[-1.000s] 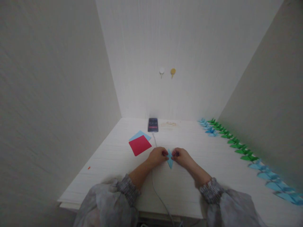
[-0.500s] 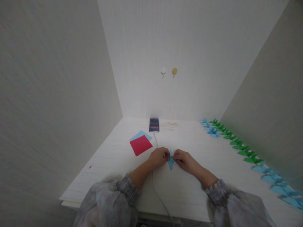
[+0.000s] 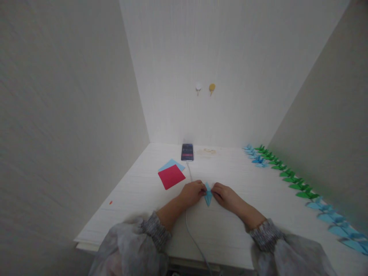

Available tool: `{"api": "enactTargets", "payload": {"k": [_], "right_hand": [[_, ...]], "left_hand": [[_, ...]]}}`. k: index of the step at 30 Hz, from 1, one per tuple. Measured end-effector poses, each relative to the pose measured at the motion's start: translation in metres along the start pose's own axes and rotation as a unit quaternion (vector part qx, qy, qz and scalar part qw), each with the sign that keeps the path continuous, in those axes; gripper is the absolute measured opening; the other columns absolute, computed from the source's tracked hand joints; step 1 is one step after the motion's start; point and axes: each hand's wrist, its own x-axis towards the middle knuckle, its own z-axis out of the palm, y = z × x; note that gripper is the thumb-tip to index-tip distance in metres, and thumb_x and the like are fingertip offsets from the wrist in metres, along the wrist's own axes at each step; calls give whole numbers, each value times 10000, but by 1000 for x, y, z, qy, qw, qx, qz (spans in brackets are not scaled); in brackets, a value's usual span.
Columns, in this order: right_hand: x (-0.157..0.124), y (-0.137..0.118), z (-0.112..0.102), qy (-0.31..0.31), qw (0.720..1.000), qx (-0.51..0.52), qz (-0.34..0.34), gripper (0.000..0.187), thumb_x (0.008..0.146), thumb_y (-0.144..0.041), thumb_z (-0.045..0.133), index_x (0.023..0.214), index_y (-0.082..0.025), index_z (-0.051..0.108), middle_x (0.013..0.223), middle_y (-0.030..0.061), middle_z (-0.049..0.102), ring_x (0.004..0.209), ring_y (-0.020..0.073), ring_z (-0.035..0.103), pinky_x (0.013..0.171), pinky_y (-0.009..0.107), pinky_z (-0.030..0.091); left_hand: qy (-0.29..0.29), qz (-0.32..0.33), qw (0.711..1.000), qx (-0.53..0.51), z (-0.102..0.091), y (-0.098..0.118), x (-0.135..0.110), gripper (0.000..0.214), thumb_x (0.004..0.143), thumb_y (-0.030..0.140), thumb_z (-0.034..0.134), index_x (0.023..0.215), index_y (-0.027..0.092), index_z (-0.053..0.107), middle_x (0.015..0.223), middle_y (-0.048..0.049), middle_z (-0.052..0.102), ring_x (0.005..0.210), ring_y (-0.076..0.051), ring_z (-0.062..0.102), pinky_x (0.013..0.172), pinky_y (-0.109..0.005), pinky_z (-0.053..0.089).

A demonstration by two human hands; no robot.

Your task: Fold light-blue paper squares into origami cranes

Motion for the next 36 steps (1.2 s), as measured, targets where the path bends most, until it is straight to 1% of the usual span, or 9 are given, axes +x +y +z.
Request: {"api": "enactTargets", "payload": {"k": [4, 7, 12, 15, 19, 24, 31, 33, 36], "right_hand": [[2, -6, -6, -38, 997, -60, -23, 183, 782, -172, 381, 743, -144, 558, 743, 52, 524, 668, 132, 524, 611, 221, 389], [3, -6, -6, -56, 993, -99, -35, 167, 776, -168, 390, 755, -139, 554, 745, 56, 530, 638, 133, 524, 582, 223, 380], [0, -4, -4, -53, 989, -121, -68, 167, 780, -147, 368, 794, -148, 534, 784, 50, 523, 646, 129, 512, 572, 216, 368], [-1, -5, -5, -49, 988, -128, -70, 174, 792, -161, 350, 803, -157, 524, 799, 46, 515, 636, 126, 499, 559, 216, 356], [-4, -9, -9, -53, 989, -119, -66, 208, 813, -178, 317, 802, -166, 524, 797, 41, 507, 626, 118, 478, 559, 213, 336], [-8, -11, -12, -56, 988, -126, -63, 249, 829, -208, 291, 801, -168, 535, 755, 41, 497, 592, 112, 449, 529, 211, 305], [-9, -6, -11, -68, 991, -105, -38, 187, 780, -177, 363, 807, -187, 548, 790, 33, 490, 586, 105, 453, 527, 206, 313], [-9, -6, -10, -61, 995, -73, -29, 208, 752, -133, 371, 857, -193, 539, 827, 31, 481, 640, 109, 473, 565, 203, 337], [-11, -9, -10, -45, 998, -38, -24, 323, 714, -95, 384, 996, -210, 493, 871, 28, 465, 713, 115, 484, 617, 204, 357]], "left_hand": [[0, 9, 1000, 3, -1, 0, 0, 186, 747, 236, 412, 865, 225, 555, 907, 11, 543, 805, -115, 510, 721, -218, 381], [-13, 27, 999, 37, -5, 2, -2, 218, 769, 215, 366, 892, 234, 546, 926, 8, 534, 810, -117, 514, 713, -220, 387], [-66, 60, 989, 119, -17, 10, -7, 266, 792, 208, 315, 973, 259, 504, 948, -12, 502, 806, -119, 511, 689, -222, 399], [-79, 80, 981, 156, -22, 14, -8, 270, 788, 191, 320, 981, 261, 495, 935, -21, 488, 797, -119, 506, 661, -217, 408], [-94, 101, 974, 181, -25, 15, -10, 259, 774, 188, 349, 973, 264, 496, 920, -22, 481, 790, -119, 502, 643, -214, 411], [-89, 122, 971, 187, -25, 12, -12, 248, 756, 203, 378, 959, 273, 503, 946, -12, 473, 779, -119, 505, 645, -220, 408], [-80, 124, 968, 203, -21, 10, -9, 214, 748, 243, 372, 896, 270, 524, 937, 0, 469, 705, -119, 517, 564, -226, 403], [-83, 118, 969, 201, -21, 11, -8, 203, 749, 254, 368, 867, 262, 532, 927, 3, 470, 689, -114, 517, 561, -224, 402], [-90, 103, 971, 198, -21, 13, -7, 213, 749, 264, 365, 881, 266, 532, 925, 0, 471, 666, -107, 516, 561, -224, 403]]}}
